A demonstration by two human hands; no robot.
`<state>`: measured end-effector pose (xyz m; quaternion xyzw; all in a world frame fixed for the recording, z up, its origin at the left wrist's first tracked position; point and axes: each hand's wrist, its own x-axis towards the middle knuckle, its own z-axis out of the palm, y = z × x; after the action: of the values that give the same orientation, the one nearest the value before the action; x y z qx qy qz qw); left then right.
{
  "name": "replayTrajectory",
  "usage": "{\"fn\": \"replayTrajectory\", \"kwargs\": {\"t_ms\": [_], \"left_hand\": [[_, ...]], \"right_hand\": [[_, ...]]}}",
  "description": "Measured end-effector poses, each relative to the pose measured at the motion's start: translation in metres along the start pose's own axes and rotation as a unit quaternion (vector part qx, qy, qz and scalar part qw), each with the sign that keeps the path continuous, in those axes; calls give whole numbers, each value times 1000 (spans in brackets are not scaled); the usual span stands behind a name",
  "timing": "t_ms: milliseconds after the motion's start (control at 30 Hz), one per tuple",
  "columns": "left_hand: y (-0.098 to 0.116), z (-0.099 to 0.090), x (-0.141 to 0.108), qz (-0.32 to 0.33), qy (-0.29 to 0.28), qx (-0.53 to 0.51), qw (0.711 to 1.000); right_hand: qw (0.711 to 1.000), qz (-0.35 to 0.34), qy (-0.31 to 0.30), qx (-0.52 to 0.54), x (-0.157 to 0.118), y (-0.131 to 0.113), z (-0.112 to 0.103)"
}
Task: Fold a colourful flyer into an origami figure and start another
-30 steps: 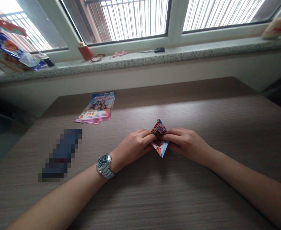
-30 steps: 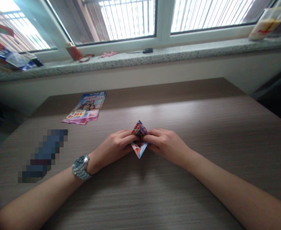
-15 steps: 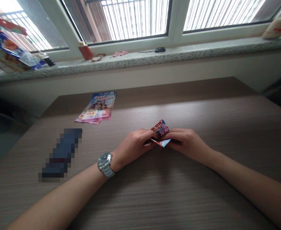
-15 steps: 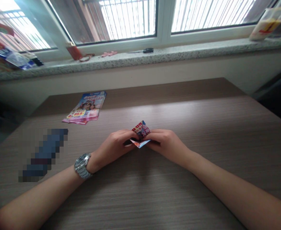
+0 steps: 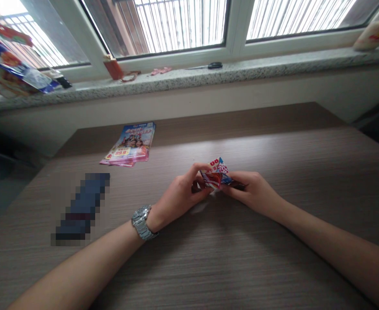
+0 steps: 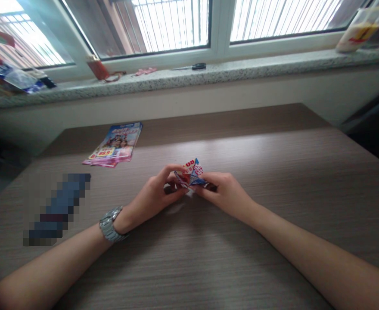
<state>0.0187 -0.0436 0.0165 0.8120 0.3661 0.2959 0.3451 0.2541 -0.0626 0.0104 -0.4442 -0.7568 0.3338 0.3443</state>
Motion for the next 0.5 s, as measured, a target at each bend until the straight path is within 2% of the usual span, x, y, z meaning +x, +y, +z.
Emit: {"fn": "replayTrajectory", "kwargs": {"t_ms": [233, 500], "left_hand": [[0, 1, 2, -18, -8, -65, 998], [2, -2, 1, -23, -24, -34, 999]], "right_hand": [[995, 57, 1, 80, 0, -1, 2], [994, 77, -5, 82, 1, 4, 0]]}}
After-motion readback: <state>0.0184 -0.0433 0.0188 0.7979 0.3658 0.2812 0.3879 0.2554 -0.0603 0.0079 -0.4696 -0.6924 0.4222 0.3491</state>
